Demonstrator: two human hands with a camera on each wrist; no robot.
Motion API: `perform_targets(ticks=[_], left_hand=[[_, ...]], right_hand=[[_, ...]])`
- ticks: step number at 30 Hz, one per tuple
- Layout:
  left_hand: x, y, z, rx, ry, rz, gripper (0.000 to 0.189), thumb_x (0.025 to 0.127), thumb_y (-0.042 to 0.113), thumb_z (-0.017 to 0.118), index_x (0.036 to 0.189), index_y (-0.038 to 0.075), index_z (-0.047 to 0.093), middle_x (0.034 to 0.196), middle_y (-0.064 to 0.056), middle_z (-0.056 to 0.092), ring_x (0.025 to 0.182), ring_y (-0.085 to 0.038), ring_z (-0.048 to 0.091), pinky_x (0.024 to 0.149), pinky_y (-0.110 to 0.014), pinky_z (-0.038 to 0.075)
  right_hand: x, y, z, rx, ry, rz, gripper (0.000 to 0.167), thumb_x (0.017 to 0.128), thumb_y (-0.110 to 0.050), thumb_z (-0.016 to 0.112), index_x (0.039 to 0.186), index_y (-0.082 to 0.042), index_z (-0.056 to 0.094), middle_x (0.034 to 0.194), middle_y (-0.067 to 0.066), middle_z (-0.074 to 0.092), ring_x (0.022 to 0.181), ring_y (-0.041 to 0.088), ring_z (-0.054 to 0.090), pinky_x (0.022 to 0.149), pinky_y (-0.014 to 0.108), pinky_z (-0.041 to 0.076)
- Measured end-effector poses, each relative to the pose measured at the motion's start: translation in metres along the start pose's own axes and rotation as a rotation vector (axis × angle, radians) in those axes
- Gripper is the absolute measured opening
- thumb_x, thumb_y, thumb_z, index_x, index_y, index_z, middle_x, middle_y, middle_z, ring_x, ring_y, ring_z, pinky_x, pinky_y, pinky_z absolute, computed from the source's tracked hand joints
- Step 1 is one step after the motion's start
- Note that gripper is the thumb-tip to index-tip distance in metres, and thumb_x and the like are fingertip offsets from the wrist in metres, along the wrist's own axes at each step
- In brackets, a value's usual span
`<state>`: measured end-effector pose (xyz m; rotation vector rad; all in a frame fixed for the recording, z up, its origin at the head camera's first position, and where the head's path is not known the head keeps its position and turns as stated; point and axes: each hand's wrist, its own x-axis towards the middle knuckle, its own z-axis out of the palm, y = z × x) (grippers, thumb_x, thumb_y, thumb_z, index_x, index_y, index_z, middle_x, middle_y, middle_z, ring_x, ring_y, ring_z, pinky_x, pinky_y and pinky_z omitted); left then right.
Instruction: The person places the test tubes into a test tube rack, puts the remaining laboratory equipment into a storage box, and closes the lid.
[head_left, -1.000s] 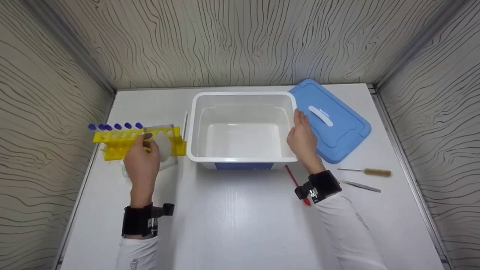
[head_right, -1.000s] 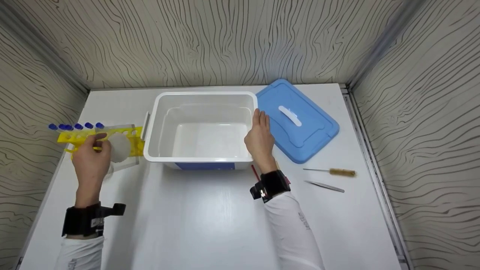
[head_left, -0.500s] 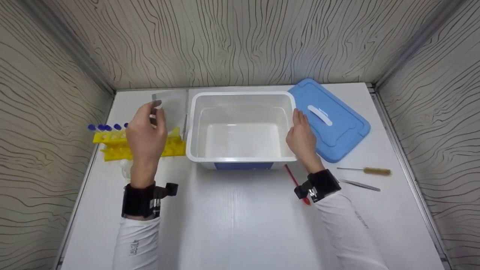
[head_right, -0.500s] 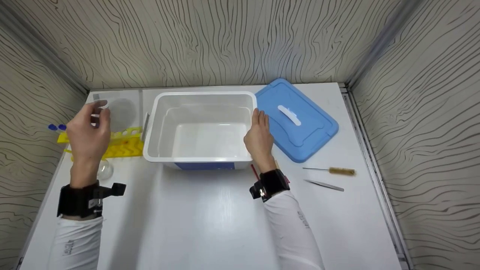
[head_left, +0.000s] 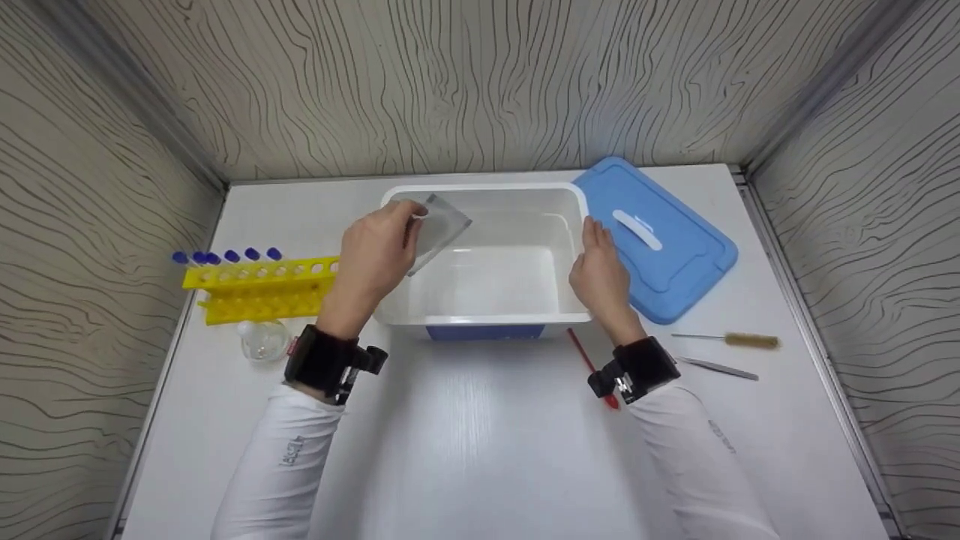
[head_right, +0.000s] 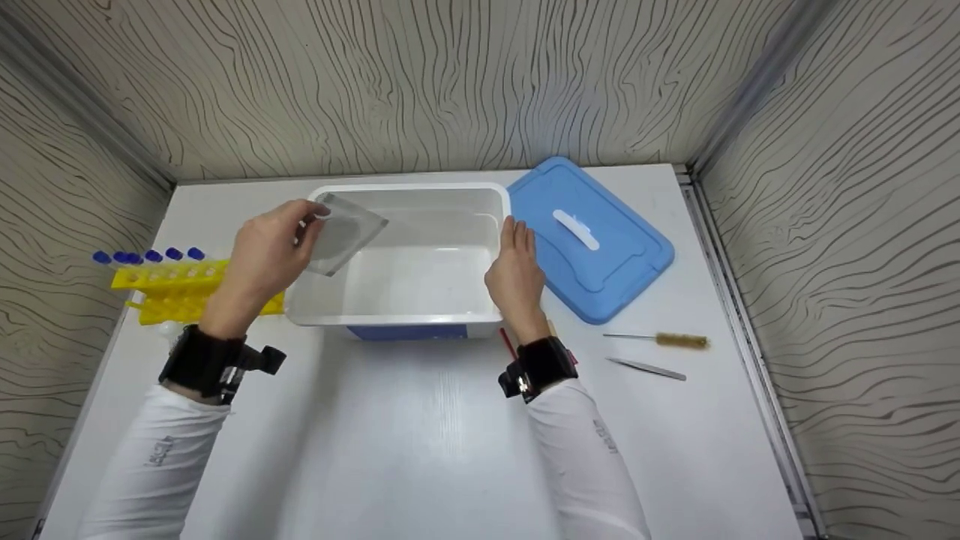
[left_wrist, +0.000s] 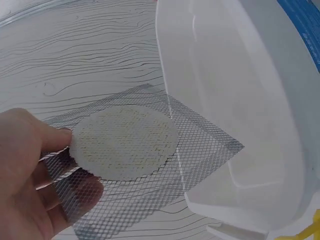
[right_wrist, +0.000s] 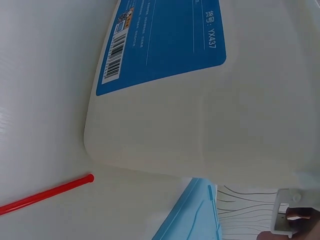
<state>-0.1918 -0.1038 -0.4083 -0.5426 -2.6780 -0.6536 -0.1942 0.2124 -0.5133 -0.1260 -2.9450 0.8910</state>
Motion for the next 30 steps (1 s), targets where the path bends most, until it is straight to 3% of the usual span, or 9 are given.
perform_targets(ticks=[6, 14, 24, 30], left_hand=[[0.016, 0.004, 0.006, 0.038, -0.234, 0.079, 0.022, 0.104, 0.005, 0.054, 0.114, 0.001, 0.073, 0.108, -0.018, 0.078, 0.096, -0.039, 0.075, 0.08, -0.053, 0.062], [0.028, -0.001, 0.013, 0.061, -0.493, 0.016, 0.024, 0.105, 0.007, 0.054, 0.118, 0.003, 0.073, 0.118, -0.017, 0.078, 0.112, -0.038, 0.074, 0.096, -0.051, 0.06], [0.024, -0.003, 0.034, 0.19, -0.67, 0.013, 0.036, 0.092, -0.005, 0.062, 0.126, 0.004, 0.07, 0.122, -0.02, 0.076, 0.11, -0.039, 0.072, 0.1, -0.049, 0.059], [0.021, -0.005, 0.051, 0.187, -0.744, -0.005, 0.035, 0.091, -0.002, 0.065, 0.125, 0.004, 0.07, 0.123, -0.02, 0.076, 0.114, -0.04, 0.072, 0.1, -0.05, 0.059]], right_hand=[[-0.002, 0.0, 0.0, -0.018, 0.009, 0.0, 0.062, 0.102, 0.0, 0.043, 0.162, 0.008, 0.028, 0.165, 0.034, 0.033, 0.155, 0.05, 0.033, 0.118, 0.066, 0.041], [-0.002, -0.001, -0.001, -0.036, -0.003, 0.005, 0.062, 0.103, -0.001, 0.042, 0.163, 0.007, 0.026, 0.166, 0.033, 0.032, 0.156, 0.049, 0.031, 0.118, 0.066, 0.042], [-0.002, -0.003, -0.003, -0.033, 0.018, -0.016, 0.062, 0.102, 0.0, 0.042, 0.162, 0.008, 0.029, 0.165, 0.034, 0.033, 0.156, 0.05, 0.033, 0.117, 0.067, 0.042], [-0.003, -0.002, -0.002, -0.028, 0.003, -0.003, 0.062, 0.103, 0.0, 0.042, 0.162, 0.007, 0.027, 0.166, 0.034, 0.032, 0.156, 0.05, 0.032, 0.118, 0.068, 0.041]])
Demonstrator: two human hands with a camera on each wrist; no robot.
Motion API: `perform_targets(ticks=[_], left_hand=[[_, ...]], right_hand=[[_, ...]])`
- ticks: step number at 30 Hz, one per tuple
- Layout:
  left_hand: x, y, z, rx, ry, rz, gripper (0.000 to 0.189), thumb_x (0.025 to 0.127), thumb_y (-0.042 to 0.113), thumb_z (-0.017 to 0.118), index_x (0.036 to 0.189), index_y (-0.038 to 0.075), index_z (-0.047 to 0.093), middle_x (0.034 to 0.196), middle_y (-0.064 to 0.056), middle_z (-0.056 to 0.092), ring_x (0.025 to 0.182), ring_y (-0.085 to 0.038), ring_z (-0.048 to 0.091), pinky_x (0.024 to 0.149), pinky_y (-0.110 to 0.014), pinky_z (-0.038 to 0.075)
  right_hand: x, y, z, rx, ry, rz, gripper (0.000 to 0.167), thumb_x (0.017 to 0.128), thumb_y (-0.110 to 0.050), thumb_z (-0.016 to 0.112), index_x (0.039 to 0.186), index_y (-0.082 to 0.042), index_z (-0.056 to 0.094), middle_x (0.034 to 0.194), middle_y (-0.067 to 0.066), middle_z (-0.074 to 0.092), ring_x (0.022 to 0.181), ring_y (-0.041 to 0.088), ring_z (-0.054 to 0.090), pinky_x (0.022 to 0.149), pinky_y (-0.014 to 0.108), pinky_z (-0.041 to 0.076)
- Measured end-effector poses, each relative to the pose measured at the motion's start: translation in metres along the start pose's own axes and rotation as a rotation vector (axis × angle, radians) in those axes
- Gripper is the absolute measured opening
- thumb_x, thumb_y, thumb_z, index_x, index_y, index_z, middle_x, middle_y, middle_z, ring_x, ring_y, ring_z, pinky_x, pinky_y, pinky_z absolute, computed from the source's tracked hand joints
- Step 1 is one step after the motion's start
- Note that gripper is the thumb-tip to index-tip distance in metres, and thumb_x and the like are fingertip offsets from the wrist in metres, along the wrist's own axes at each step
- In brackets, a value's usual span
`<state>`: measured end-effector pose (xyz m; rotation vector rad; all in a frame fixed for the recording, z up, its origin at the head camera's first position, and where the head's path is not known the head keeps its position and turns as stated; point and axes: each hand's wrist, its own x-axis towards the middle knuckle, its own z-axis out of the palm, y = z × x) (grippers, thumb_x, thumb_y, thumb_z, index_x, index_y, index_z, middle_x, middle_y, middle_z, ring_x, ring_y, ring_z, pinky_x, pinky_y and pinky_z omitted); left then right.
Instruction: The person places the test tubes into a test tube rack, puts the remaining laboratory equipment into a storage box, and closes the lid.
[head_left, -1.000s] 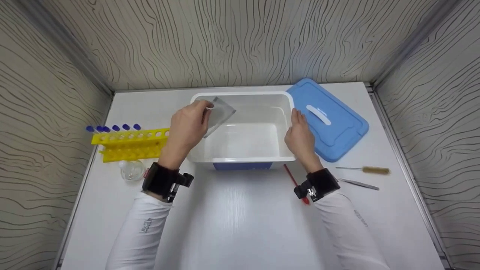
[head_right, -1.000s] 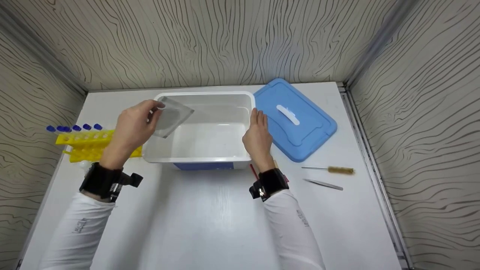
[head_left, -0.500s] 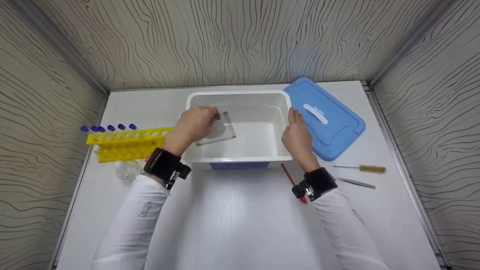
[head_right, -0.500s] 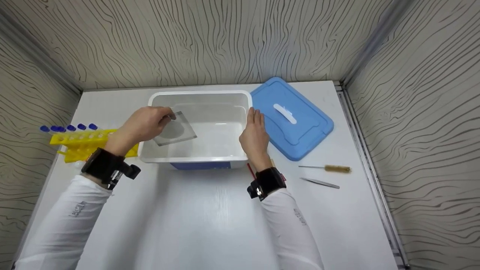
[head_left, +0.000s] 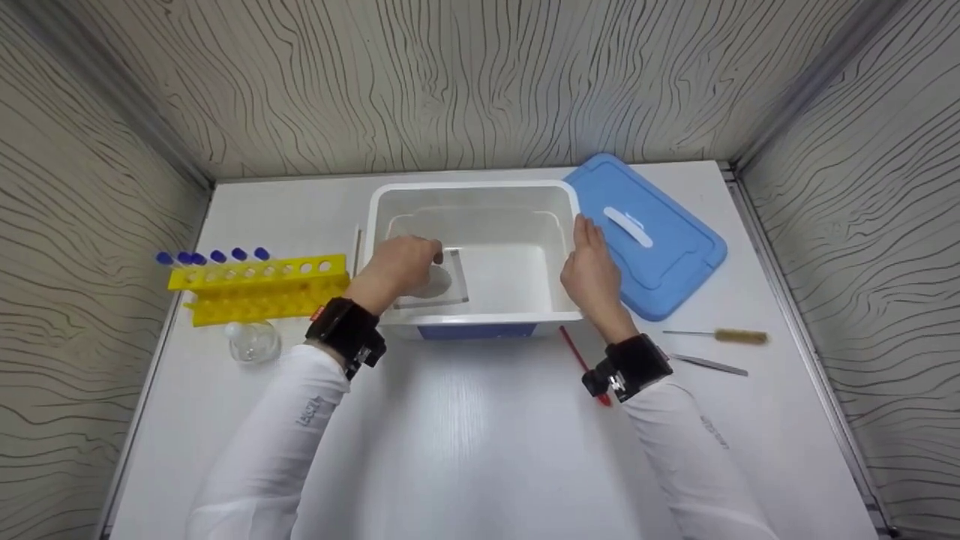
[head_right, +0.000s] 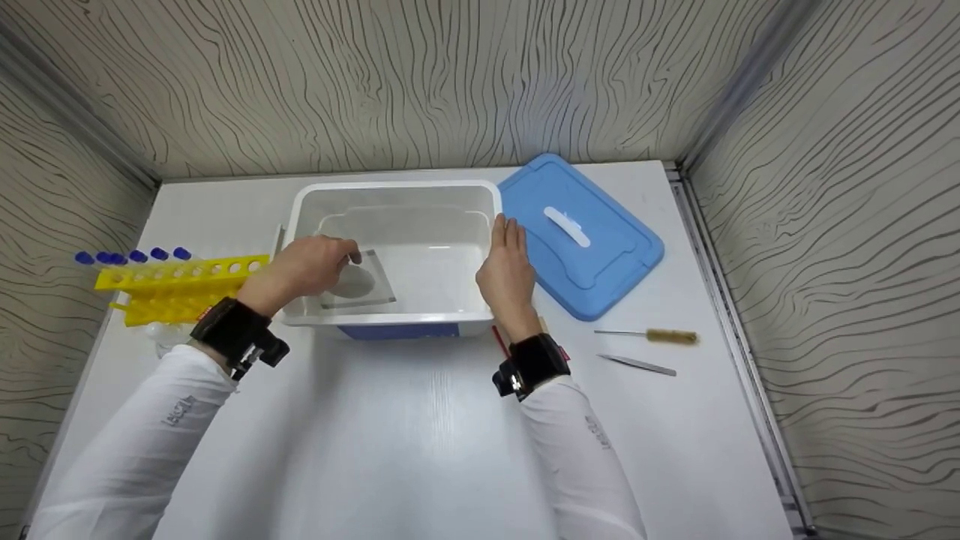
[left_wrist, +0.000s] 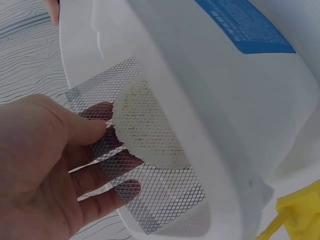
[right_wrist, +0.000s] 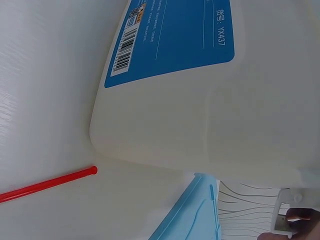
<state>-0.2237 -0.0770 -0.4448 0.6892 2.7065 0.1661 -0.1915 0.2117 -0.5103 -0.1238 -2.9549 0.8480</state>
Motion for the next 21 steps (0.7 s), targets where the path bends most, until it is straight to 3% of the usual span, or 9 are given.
perform_targets(ticks=[8, 15, 21], left_hand=[[0.003, 0.005, 0.018, 0.021, -0.041, 0.027, 0.028, 0.098, 0.016, 0.064, 0.121, 0.001, 0.069, 0.113, -0.022, 0.077, 0.103, -0.04, 0.073, 0.094, -0.051, 0.061], [0.007, 0.002, 0.031, 0.071, -0.029, 0.014, 0.025, 0.103, 0.018, 0.061, 0.117, 0.0, 0.07, 0.108, -0.023, 0.077, 0.101, -0.041, 0.074, 0.092, -0.051, 0.061], [0.007, -0.004, 0.035, 0.018, -0.001, -0.014, 0.025, 0.103, 0.019, 0.064, 0.117, 0.001, 0.07, 0.111, -0.023, 0.076, 0.103, -0.041, 0.073, 0.094, -0.051, 0.06]], right_hand=[[0.0, 0.001, -0.001, -0.007, -0.003, 0.008, 0.062, 0.103, -0.001, 0.042, 0.163, 0.006, 0.027, 0.166, 0.034, 0.032, 0.156, 0.05, 0.032, 0.117, 0.068, 0.042], [0.001, 0.0, 0.001, -0.006, 0.008, -0.005, 0.062, 0.103, 0.0, 0.043, 0.162, 0.007, 0.028, 0.165, 0.035, 0.033, 0.155, 0.05, 0.033, 0.117, 0.068, 0.042], [-0.001, 0.0, 0.0, 0.009, -0.006, -0.004, 0.062, 0.102, 0.0, 0.04, 0.163, 0.008, 0.026, 0.166, 0.034, 0.031, 0.157, 0.049, 0.03, 0.12, 0.065, 0.039]])
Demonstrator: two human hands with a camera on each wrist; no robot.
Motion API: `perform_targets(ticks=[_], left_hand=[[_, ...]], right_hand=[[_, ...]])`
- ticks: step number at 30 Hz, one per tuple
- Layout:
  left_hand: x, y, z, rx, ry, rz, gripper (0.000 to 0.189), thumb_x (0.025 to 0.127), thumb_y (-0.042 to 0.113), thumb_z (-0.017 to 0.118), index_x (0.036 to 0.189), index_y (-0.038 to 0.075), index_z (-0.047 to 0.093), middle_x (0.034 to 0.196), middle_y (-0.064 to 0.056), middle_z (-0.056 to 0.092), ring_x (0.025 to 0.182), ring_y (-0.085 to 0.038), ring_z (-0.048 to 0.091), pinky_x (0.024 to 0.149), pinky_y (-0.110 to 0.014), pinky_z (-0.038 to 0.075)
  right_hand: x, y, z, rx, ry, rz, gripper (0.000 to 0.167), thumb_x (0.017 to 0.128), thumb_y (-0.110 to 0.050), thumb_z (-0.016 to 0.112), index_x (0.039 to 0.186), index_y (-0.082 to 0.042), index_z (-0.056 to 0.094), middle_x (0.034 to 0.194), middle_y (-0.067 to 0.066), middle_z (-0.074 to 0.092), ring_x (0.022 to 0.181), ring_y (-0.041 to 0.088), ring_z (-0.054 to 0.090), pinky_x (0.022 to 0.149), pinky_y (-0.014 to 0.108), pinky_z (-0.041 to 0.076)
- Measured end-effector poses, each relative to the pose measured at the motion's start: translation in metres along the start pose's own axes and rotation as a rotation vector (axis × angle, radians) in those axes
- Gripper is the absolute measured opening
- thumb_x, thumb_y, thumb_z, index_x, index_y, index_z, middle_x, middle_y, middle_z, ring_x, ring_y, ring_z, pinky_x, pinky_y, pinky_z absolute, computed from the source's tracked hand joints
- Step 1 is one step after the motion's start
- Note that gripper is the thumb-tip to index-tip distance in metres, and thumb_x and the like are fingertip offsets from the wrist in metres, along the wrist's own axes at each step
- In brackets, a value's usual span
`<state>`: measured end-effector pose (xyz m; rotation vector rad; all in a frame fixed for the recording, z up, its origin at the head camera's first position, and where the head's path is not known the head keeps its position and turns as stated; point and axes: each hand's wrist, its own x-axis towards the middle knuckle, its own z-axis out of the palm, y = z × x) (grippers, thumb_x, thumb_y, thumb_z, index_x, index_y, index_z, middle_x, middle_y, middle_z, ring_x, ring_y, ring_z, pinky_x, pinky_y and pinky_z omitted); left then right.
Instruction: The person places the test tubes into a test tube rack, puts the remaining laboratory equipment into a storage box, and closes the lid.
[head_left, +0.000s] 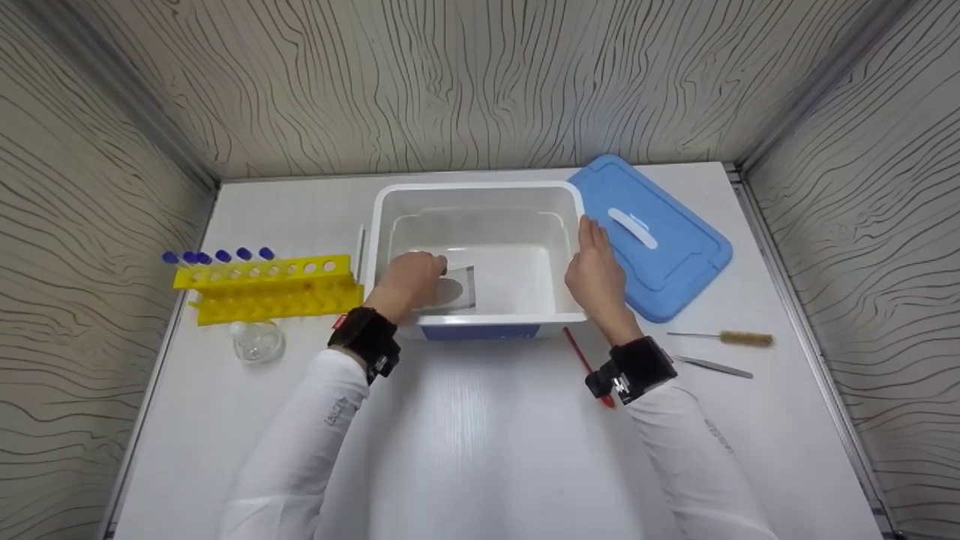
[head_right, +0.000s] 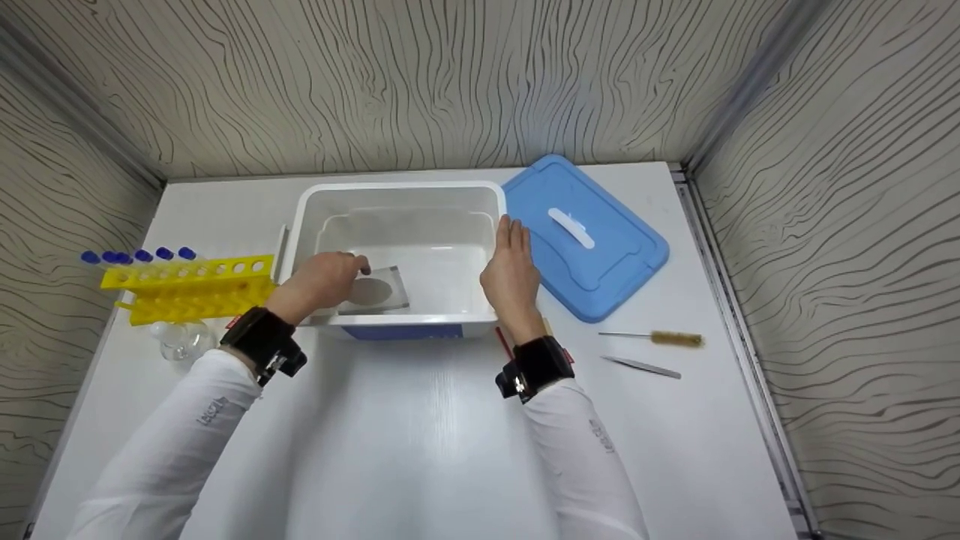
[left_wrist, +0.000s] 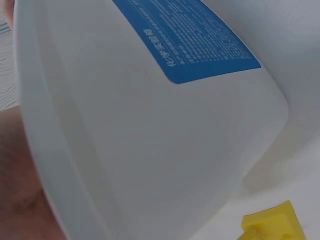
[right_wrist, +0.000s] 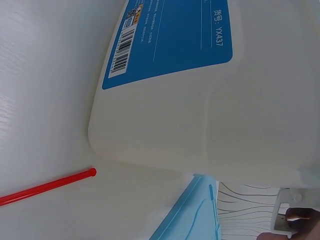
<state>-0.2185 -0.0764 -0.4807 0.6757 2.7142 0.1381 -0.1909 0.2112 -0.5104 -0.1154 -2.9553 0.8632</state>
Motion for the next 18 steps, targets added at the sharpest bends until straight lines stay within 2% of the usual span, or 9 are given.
perform_targets(ticks=[4, 9, 12, 18], left_hand=[[-0.001, -0.003, -0.001, -0.024, 0.046, -0.021, 0.024, 0.098, 0.012, 0.068, 0.118, 0.0, 0.071, 0.113, -0.023, 0.075, 0.104, -0.04, 0.073, 0.095, -0.05, 0.061], [-0.006, -0.003, -0.004, -0.098, 0.117, -0.04, 0.033, 0.097, -0.001, 0.059, 0.13, -0.001, 0.066, 0.123, -0.025, 0.069, 0.112, -0.043, 0.068, 0.1, -0.051, 0.059], [-0.013, -0.004, -0.006, -0.183, 0.191, -0.048, 0.033, 0.101, 0.002, 0.053, 0.132, 0.0, 0.066, 0.126, -0.025, 0.068, 0.115, -0.044, 0.067, 0.103, -0.052, 0.057], [-0.032, -0.014, -0.013, -0.314, 0.357, -0.069, 0.029, 0.105, 0.012, 0.055, 0.127, 0.0, 0.07, 0.123, -0.022, 0.071, 0.115, -0.043, 0.068, 0.102, -0.053, 0.056]], right_hand=[[0.0, 0.0, 0.0, 0.007, -0.003, 0.004, 0.062, 0.103, -0.001, 0.039, 0.163, 0.006, 0.025, 0.167, 0.034, 0.031, 0.158, 0.048, 0.03, 0.121, 0.065, 0.039], [0.0, 0.0, 0.0, -0.009, -0.005, 0.008, 0.062, 0.102, -0.001, 0.039, 0.163, 0.007, 0.025, 0.166, 0.035, 0.03, 0.156, 0.05, 0.03, 0.12, 0.066, 0.039], [0.0, 0.0, 0.0, -0.013, -0.002, 0.009, 0.062, 0.103, -0.001, 0.04, 0.163, 0.007, 0.025, 0.166, 0.035, 0.03, 0.156, 0.05, 0.031, 0.12, 0.066, 0.039], [0.001, -0.001, 0.0, -0.011, -0.004, 0.019, 0.063, 0.103, -0.001, 0.04, 0.163, 0.006, 0.025, 0.167, 0.033, 0.03, 0.157, 0.049, 0.031, 0.12, 0.065, 0.04]])
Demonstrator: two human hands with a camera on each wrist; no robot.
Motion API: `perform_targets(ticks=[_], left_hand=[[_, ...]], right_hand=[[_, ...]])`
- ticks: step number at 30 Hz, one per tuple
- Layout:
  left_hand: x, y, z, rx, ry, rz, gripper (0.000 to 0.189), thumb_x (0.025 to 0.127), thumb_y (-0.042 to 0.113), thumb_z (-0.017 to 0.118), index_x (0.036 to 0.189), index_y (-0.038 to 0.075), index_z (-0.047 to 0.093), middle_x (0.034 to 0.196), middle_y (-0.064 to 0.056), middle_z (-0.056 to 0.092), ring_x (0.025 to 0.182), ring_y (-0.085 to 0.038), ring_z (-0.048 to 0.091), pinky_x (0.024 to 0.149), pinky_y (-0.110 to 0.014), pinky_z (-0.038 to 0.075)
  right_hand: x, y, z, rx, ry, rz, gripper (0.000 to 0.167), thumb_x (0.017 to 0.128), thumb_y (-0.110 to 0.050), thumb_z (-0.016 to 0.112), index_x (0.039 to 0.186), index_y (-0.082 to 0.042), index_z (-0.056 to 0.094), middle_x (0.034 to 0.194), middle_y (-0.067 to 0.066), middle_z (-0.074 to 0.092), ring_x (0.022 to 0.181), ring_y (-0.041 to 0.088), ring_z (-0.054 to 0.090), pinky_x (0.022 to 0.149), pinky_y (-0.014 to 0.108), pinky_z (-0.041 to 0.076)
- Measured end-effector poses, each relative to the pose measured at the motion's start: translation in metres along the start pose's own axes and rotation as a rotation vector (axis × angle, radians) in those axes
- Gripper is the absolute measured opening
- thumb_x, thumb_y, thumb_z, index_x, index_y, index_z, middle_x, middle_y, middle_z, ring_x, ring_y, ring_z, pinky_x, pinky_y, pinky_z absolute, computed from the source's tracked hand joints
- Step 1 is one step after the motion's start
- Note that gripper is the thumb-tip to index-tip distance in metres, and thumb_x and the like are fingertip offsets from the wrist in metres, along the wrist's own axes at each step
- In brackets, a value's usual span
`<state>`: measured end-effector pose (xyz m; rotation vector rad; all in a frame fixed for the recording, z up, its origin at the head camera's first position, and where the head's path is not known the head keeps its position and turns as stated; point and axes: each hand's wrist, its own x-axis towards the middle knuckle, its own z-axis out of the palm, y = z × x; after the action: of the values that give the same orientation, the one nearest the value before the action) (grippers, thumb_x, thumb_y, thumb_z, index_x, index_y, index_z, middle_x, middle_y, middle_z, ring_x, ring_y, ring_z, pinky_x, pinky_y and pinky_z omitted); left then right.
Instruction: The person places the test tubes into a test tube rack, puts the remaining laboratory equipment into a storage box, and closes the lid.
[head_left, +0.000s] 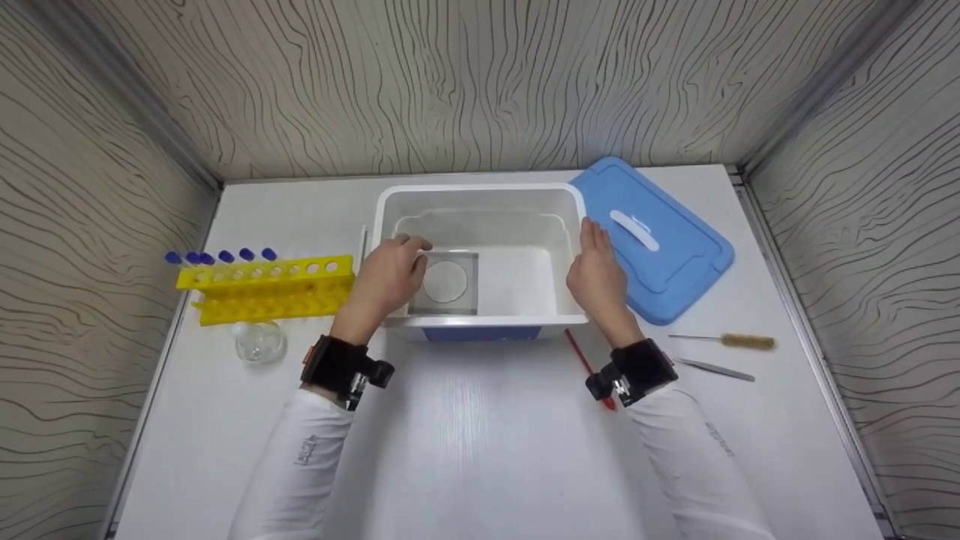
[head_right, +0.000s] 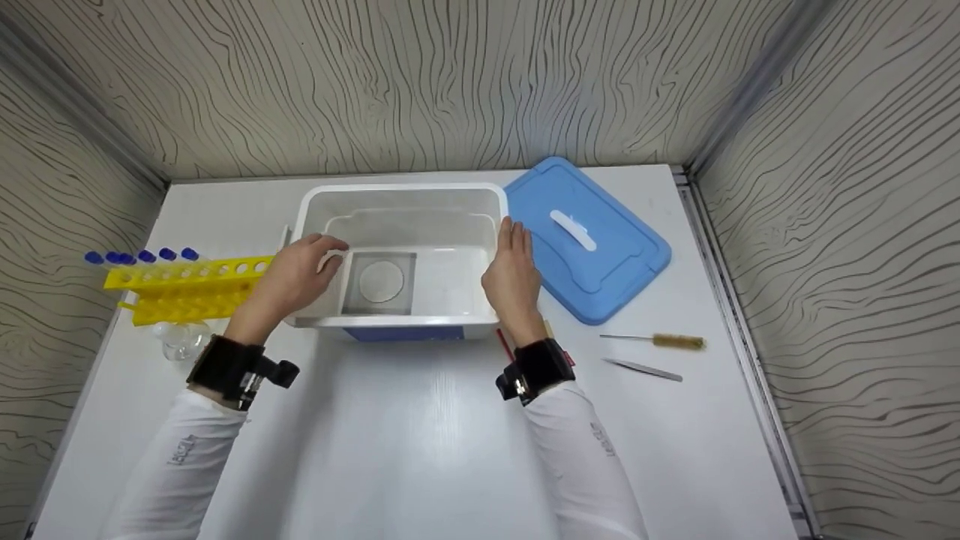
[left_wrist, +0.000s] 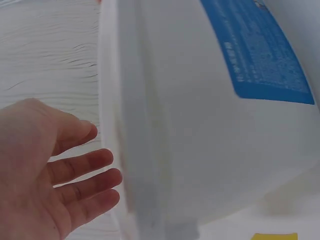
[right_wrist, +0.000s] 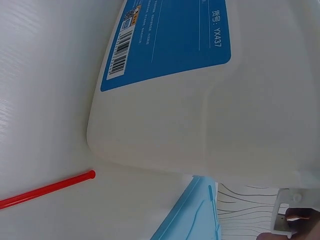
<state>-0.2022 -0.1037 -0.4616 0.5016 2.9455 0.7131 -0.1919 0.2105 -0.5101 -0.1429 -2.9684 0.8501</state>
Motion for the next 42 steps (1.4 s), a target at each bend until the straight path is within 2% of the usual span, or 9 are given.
perform_targets(ticks=[5, 9, 14, 19, 23, 30, 35, 42], left_hand=[[-0.016, -0.008, -0.019, -0.059, 0.113, -0.048, 0.029, 0.106, 0.015, 0.057, 0.128, 0.001, 0.07, 0.126, -0.022, 0.072, 0.117, -0.042, 0.069, 0.104, -0.054, 0.056], [-0.033, -0.02, -0.035, -0.124, 0.179, -0.119, 0.032, 0.108, 0.019, 0.055, 0.131, 0.001, 0.068, 0.131, -0.022, 0.071, 0.119, -0.041, 0.069, 0.105, -0.054, 0.057], [-0.051, -0.044, -0.048, -0.158, 0.216, -0.207, 0.035, 0.11, 0.021, 0.052, 0.135, 0.002, 0.066, 0.136, -0.022, 0.069, 0.123, -0.042, 0.067, 0.107, -0.056, 0.056], [-0.07, -0.071, -0.054, -0.138, 0.209, -0.303, 0.038, 0.111, 0.024, 0.049, 0.137, 0.002, 0.064, 0.138, -0.023, 0.067, 0.124, -0.043, 0.065, 0.106, -0.058, 0.055], [-0.083, -0.091, -0.05, -0.11, 0.209, -0.361, 0.04, 0.111, 0.026, 0.048, 0.138, 0.001, 0.064, 0.137, -0.024, 0.067, 0.122, -0.042, 0.065, 0.105, -0.058, 0.055], [-0.102, -0.122, -0.04, -0.101, 0.263, -0.499, 0.042, 0.11, 0.026, 0.048, 0.14, -0.001, 0.063, 0.138, -0.026, 0.067, 0.114, -0.044, 0.066, 0.099, -0.056, 0.056], [-0.113, -0.146, -0.028, -0.099, 0.251, -0.592, 0.044, 0.109, 0.022, 0.049, 0.143, -0.004, 0.059, 0.144, -0.031, 0.06, 0.126, -0.049, 0.058, 0.105, -0.06, 0.051], [-0.123, -0.174, -0.008, -0.112, 0.203, -0.667, 0.051, 0.107, 0.023, 0.047, 0.148, -0.006, 0.051, 0.149, -0.037, 0.049, 0.138, -0.055, 0.046, 0.111, -0.067, 0.044]], right_hand=[[0.0, 0.0, 0.0, 0.003, 0.004, -0.003, 0.062, 0.103, -0.001, 0.041, 0.163, 0.006, 0.026, 0.167, 0.033, 0.031, 0.156, 0.049, 0.031, 0.119, 0.066, 0.041], [0.0, 0.002, -0.002, 0.021, -0.002, -0.001, 0.062, 0.104, -0.001, 0.04, 0.163, 0.007, 0.024, 0.167, 0.035, 0.03, 0.157, 0.05, 0.029, 0.121, 0.066, 0.038], [-0.001, 0.005, -0.004, 0.028, -0.013, 0.017, 0.062, 0.104, -0.002, 0.038, 0.164, 0.007, 0.022, 0.167, 0.035, 0.028, 0.158, 0.05, 0.027, 0.125, 0.065, 0.033], [-0.001, 0.004, -0.003, 0.015, -0.025, 0.021, 0.062, 0.105, -0.003, 0.038, 0.164, 0.006, 0.022, 0.168, 0.034, 0.027, 0.158, 0.05, 0.027, 0.123, 0.066, 0.035], [-0.001, 0.004, -0.002, 0.015, -0.021, 0.018, 0.063, 0.104, -0.003, 0.039, 0.164, 0.006, 0.022, 0.168, 0.034, 0.028, 0.157, 0.05, 0.028, 0.122, 0.066, 0.037], [-0.001, 0.004, -0.003, 0.015, -0.017, 0.012, 0.062, 0.104, -0.003, 0.04, 0.164, 0.006, 0.024, 0.167, 0.034, 0.029, 0.157, 0.05, 0.029, 0.12, 0.067, 0.038], [0.0, 0.003, -0.001, 0.017, -0.022, 0.005, 0.062, 0.104, -0.003, 0.041, 0.164, 0.006, 0.024, 0.168, 0.034, 0.028, 0.157, 0.05, 0.028, 0.121, 0.068, 0.038], [0.001, 0.001, 0.0, 0.012, -0.02, 0.0, 0.063, 0.104, -0.002, 0.041, 0.164, 0.007, 0.023, 0.168, 0.033, 0.029, 0.158, 0.048, 0.028, 0.123, 0.065, 0.035]])
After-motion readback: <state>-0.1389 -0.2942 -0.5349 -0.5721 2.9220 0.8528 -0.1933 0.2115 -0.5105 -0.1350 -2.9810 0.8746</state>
